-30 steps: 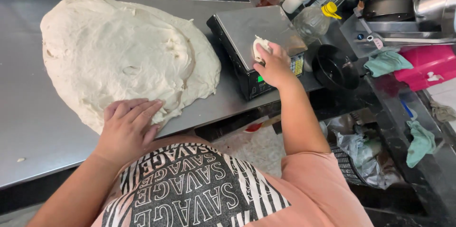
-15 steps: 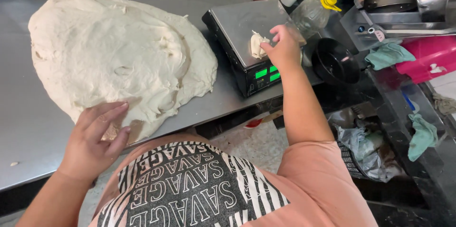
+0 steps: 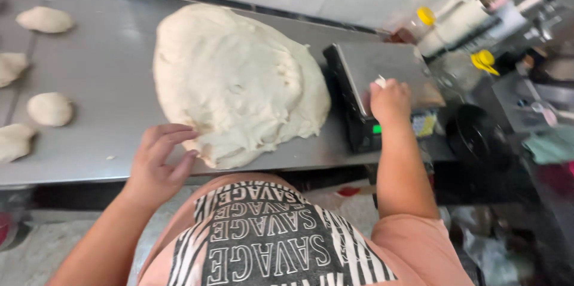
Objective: Portioning dough by tearing pieces from a large mass, weighing them on a scale, and arranging them on a tray.
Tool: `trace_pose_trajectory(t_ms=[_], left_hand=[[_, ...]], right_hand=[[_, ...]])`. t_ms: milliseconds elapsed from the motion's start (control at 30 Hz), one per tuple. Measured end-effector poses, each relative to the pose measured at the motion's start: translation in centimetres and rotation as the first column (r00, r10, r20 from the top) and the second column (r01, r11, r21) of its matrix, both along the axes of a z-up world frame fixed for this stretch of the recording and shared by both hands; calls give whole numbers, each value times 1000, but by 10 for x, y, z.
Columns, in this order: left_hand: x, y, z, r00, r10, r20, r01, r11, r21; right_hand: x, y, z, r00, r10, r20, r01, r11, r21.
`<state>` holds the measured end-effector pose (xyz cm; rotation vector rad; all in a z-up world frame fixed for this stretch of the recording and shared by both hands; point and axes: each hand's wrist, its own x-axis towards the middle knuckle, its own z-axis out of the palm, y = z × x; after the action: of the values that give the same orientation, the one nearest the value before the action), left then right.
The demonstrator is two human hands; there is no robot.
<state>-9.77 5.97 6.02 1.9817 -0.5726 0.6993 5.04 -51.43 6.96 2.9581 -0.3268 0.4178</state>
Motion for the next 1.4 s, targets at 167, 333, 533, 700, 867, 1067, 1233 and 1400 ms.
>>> trace_pose_trajectory(t_ms=[167, 333, 533, 700, 867, 1067, 1233, 1400], left_hand=[[-4, -8, -1, 1000, -20, 1, 20, 995, -96], [-10, -36, 21, 941, -276, -195, 216, 935, -282], [-15, -66, 32, 164, -930, -328, 216, 358, -908], [-16, -40, 25, 386, -878, -283, -218, 211, -953], [-41, -22, 34, 559, -762, -325, -228, 236, -945], [-36, 13, 8, 676, -526, -515, 13, 708, -706], [-35, 25, -35, 666, -708, -237, 202, 477, -855], [-33, 36, -55, 573, -782, -245, -97, 232, -968]], right_hand=[[-4, 36, 24, 999, -40, -37, 52, 907, 419], [-60, 155, 50, 966, 195, 172, -258, 647, 718], [-121, 316, 39, 466, 748, 473, -848, 224, 481], [-146, 362, 55, 219, 900, 375, -976, 202, 87], [-140, 362, 35, 144, 935, 326, -958, 48, 284], [-134, 388, 27, 327, 751, 574, -937, 178, 300], [-145, 421, 53, 393, 816, 425, -878, 196, 436], [-151, 445, 39, 259, 849, 461, -955, 155, 251]])
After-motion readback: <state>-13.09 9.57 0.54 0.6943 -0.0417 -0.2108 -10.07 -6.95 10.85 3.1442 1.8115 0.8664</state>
